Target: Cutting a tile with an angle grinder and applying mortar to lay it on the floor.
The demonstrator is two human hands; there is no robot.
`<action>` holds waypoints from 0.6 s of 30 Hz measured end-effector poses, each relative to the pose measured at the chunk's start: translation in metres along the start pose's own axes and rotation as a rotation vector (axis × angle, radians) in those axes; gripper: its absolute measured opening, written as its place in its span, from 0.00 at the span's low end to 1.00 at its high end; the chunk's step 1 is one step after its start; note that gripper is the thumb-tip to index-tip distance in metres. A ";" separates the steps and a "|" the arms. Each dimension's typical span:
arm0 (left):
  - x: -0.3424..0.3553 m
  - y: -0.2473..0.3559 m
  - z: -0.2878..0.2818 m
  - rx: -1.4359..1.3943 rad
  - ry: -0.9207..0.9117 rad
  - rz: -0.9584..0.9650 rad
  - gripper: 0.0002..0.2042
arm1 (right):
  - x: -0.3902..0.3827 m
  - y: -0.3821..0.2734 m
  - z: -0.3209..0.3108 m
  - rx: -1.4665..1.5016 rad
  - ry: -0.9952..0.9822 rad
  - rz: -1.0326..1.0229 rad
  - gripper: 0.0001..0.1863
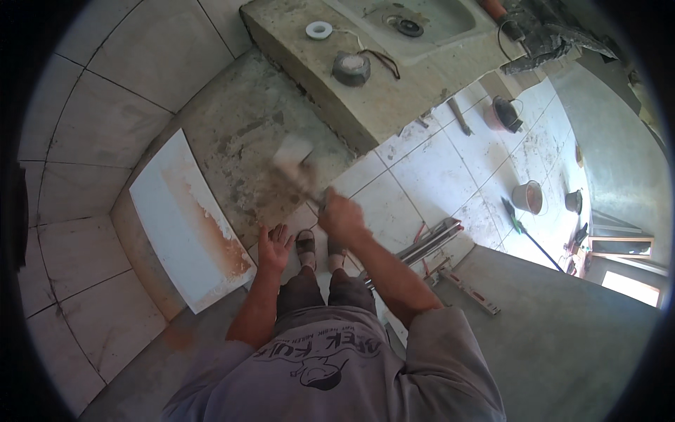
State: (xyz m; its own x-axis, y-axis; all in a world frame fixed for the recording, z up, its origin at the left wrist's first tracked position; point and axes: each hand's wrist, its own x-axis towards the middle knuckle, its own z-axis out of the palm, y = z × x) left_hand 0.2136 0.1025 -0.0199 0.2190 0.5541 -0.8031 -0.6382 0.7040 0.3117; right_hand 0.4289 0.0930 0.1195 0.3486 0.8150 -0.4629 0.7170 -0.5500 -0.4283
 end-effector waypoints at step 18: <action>-0.006 0.015 0.011 0.140 -0.056 -0.084 0.36 | 0.019 0.015 0.009 0.032 0.119 0.174 0.14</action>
State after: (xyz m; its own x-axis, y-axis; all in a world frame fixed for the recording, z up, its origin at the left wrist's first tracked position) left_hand 0.2107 0.1150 -0.0048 0.3102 0.5117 -0.8012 -0.5075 0.8018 0.3156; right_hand 0.4406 0.0988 0.0973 0.5358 0.7222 -0.4375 0.6210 -0.6881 -0.3754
